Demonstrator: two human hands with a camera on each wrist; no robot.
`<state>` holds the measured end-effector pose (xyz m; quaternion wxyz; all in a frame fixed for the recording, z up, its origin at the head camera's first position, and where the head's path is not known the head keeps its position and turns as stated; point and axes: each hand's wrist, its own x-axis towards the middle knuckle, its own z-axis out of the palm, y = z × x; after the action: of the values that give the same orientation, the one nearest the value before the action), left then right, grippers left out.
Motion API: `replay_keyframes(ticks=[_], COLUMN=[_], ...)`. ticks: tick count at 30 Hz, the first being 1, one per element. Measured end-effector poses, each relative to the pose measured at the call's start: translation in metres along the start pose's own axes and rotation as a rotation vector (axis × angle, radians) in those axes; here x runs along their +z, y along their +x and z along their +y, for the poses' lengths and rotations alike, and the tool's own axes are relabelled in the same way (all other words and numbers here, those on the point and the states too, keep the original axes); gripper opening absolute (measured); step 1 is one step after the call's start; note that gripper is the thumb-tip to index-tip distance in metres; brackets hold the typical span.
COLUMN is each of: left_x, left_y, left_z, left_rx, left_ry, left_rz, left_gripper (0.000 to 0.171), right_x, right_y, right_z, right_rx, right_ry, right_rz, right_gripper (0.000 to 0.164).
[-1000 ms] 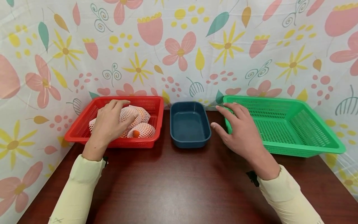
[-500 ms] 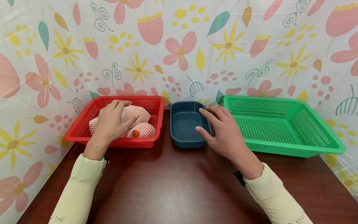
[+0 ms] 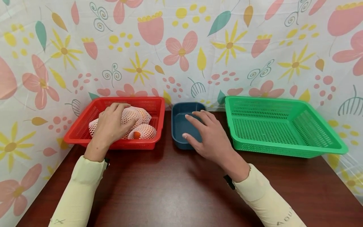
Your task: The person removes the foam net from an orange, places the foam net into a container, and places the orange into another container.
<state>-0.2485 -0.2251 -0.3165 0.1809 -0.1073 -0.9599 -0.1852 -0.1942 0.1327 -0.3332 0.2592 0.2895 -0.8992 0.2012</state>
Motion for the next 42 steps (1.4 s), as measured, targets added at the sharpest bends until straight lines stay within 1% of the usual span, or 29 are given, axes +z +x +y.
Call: replay_keyframes(ticks=[4,10,22,28,34,38,42], left_x=[0.000,0.001,0.004,0.007,0.009,0.009,0.010], left_y=[0.000,0.000,0.002,0.003,0.004,0.005,0.006], left_z=[-0.003,-0.006,-0.011,-0.015,-0.020,-0.020,-0.020], left_rx=[-0.020,-0.019,-0.072,-0.081,-0.083,-0.107,-0.118], left_ry=[0.011,0.011,0.030,0.012,-0.004,-0.007,-0.009], left_rz=[-0.004,-0.009,-0.090,-0.104,-0.114,-0.132,-0.140], left_gripper=[0.062,0.063,0.073,0.074,0.071,0.076,0.077], right_x=[0.006,0.015,0.030,0.038,0.046,0.051,0.057], right_y=[0.004,0.010,0.019,0.020,0.023,0.025,0.026], right_z=[-0.008,-0.021,-0.047,-0.053,-0.060,-0.064,-0.065], right_rx=[-0.001,-0.001,-0.019,-0.067,-0.133,-0.147,-0.162], right_ry=[0.006,-0.003,0.025,0.040,0.016,0.019,0.052], right_rz=[-0.021,-0.073,-0.180,-0.196,-0.222,-0.218,-0.206], right_gripper=[0.063,0.066,0.070,0.066,0.062,0.060,0.056])
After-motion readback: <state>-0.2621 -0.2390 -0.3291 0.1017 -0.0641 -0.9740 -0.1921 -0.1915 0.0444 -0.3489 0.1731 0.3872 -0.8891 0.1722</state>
